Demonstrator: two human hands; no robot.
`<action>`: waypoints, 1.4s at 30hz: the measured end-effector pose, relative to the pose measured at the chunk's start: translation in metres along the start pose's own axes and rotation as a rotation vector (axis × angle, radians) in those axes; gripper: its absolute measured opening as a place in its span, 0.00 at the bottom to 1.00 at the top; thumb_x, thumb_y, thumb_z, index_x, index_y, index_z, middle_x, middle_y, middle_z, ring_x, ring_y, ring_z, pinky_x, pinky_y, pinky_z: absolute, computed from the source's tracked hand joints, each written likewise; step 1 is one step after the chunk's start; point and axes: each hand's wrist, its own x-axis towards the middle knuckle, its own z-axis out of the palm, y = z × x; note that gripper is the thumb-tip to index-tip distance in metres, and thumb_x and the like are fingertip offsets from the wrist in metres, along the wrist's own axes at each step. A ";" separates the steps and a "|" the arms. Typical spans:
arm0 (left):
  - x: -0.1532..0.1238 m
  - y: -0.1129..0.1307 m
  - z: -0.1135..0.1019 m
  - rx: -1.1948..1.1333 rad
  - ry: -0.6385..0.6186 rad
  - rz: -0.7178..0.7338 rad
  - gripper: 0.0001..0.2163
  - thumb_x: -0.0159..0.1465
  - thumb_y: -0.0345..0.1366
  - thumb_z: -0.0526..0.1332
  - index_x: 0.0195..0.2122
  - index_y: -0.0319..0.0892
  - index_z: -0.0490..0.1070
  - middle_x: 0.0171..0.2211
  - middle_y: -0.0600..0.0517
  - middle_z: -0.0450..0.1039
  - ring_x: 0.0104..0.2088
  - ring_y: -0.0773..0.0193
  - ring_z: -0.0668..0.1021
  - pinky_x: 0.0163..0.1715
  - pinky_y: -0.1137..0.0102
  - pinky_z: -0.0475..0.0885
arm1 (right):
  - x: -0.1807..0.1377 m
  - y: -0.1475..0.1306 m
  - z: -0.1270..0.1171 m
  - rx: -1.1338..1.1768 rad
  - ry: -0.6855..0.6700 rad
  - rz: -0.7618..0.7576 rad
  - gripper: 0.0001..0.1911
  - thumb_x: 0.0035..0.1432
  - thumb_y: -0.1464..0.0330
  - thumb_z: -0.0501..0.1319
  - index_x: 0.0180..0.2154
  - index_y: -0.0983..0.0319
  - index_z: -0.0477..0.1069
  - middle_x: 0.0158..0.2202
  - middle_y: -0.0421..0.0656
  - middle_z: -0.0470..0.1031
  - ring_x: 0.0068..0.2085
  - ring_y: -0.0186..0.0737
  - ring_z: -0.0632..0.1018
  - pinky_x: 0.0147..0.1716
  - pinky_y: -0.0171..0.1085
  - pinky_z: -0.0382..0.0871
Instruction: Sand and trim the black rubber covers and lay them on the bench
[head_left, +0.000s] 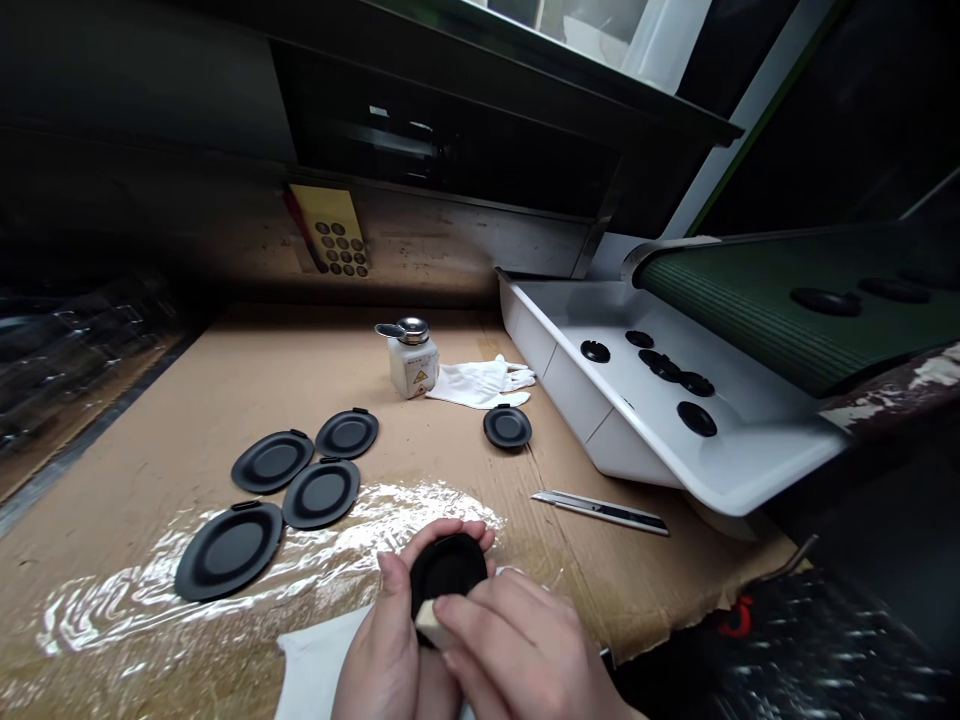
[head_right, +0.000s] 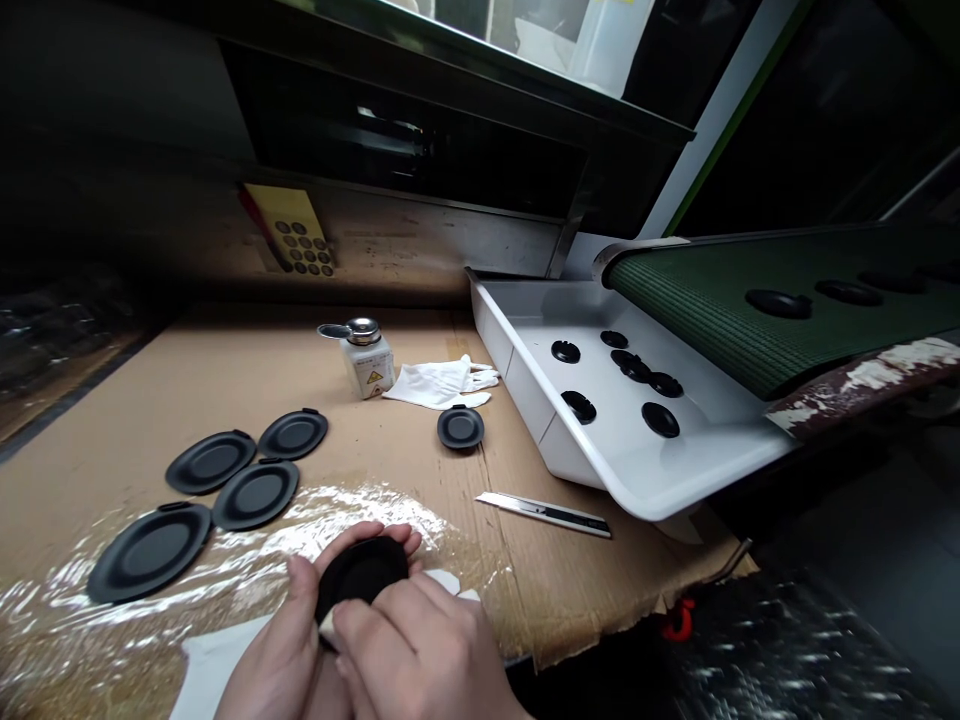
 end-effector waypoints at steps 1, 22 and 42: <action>0.000 0.000 0.000 -0.005 -0.008 -0.004 0.20 0.59 0.52 0.50 0.35 0.42 0.73 0.37 0.47 0.76 0.39 0.58 0.74 0.46 0.63 0.62 | -0.001 0.002 -0.005 -0.032 -0.040 -0.036 0.11 0.60 0.71 0.49 0.38 0.63 0.70 0.25 0.42 0.70 0.26 0.34 0.69 0.26 0.32 0.66; 0.003 -0.003 -0.004 -0.138 -0.027 -0.006 0.17 0.61 0.47 0.52 0.38 0.40 0.74 0.38 0.47 0.76 0.47 0.55 0.72 0.51 0.64 0.63 | 0.017 0.015 -0.006 -0.176 -0.093 -0.132 0.12 0.59 0.72 0.52 0.42 0.66 0.69 0.24 0.43 0.69 0.27 0.37 0.67 0.26 0.36 0.62; -0.001 0.003 0.004 -0.063 -0.003 -0.111 0.20 0.59 0.49 0.53 0.38 0.36 0.75 0.35 0.41 0.79 0.40 0.51 0.77 0.47 0.57 0.67 | 0.036 0.041 -0.048 -0.068 -0.284 -0.231 0.08 0.60 0.70 0.54 0.38 0.58 0.71 0.34 0.37 0.75 0.34 0.36 0.67 0.34 0.38 0.61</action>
